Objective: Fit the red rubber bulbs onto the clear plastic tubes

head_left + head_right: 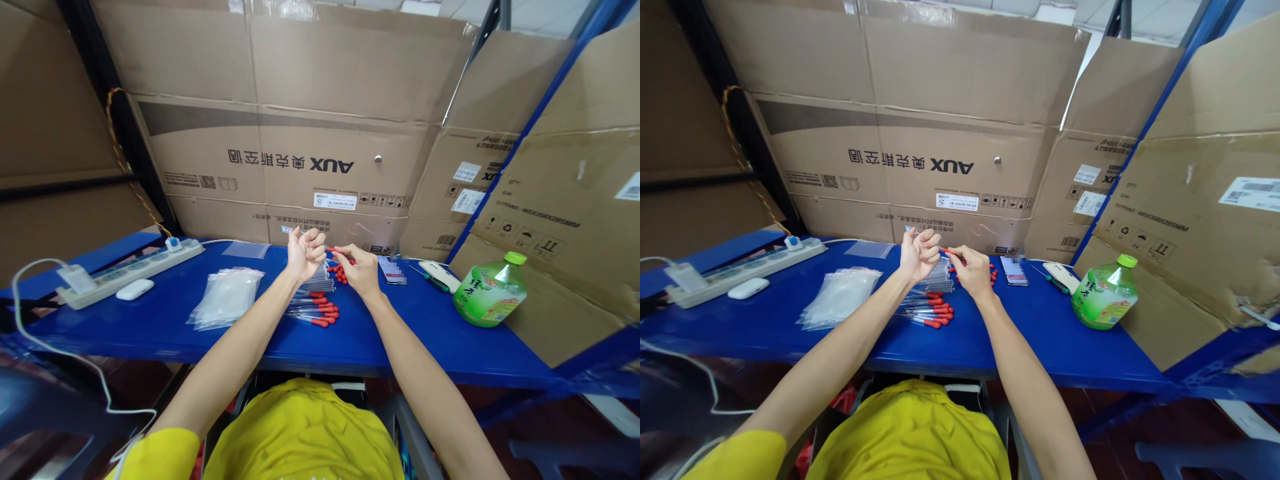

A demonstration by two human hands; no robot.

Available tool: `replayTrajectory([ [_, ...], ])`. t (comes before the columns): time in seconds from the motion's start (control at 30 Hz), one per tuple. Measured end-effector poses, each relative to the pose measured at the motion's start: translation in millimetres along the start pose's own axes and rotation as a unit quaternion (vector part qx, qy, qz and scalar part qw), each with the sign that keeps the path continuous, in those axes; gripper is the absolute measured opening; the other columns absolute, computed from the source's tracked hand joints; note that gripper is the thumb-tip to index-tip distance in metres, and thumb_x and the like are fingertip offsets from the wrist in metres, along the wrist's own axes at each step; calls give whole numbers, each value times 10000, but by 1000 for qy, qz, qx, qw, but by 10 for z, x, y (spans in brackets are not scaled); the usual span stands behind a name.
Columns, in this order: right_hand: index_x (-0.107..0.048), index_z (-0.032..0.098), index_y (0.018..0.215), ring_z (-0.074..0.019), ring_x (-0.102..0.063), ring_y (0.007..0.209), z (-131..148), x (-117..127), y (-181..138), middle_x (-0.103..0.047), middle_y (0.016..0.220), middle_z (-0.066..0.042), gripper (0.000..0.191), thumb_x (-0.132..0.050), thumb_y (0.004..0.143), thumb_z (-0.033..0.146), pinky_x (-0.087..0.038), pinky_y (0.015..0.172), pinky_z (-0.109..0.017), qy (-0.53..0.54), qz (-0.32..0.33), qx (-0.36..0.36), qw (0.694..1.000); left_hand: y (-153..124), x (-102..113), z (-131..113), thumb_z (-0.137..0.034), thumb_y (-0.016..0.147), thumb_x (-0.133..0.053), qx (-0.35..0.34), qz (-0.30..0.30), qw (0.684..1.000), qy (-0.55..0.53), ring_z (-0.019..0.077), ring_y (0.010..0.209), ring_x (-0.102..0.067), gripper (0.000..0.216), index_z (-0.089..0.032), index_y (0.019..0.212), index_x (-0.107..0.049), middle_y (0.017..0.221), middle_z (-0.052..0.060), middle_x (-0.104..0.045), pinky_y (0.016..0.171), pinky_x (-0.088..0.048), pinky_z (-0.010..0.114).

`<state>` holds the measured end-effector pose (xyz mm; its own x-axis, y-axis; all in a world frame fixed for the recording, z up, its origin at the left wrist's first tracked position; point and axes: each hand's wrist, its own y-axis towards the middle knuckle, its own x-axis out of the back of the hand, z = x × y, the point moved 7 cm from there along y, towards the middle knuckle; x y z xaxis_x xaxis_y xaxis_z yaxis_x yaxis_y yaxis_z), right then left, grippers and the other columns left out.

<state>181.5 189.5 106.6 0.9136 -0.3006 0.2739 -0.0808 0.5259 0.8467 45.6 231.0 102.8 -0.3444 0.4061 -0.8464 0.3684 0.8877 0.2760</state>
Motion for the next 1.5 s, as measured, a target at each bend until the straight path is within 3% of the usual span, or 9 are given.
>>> replayTrajectory([
  [0.7,-774,207,938,-198,-767,734,39,-21,3,-806,850,-49,191,-672,950,368,-595,727,-287,2,-1,-5,1000,-6,18,24,-483,1047,-314,0,-21,1000,-20,48,346,-191,438,-215,704,-265,597,-69,-278,345,-175,204],
  [1.0,-784,217,962,-212,-775,806,35,-25,-5,-814,934,-63,199,-669,952,379,-612,793,-309,-7,-4,-18,1000,-31,-24,49,-483,1050,-297,-2,-23,1000,-12,43,343,-178,436,-213,709,-262,595,-68,-277,344,-188,197],
  [1.5,-774,209,987,-206,-777,805,32,11,10,-812,947,-58,191,-677,945,368,-616,802,-308,16,-31,-10,999,-33,-56,61,-505,1021,-285,20,-2,999,44,51,355,-245,433,-205,710,-323,630,-40,-383,364,-242,189],
])
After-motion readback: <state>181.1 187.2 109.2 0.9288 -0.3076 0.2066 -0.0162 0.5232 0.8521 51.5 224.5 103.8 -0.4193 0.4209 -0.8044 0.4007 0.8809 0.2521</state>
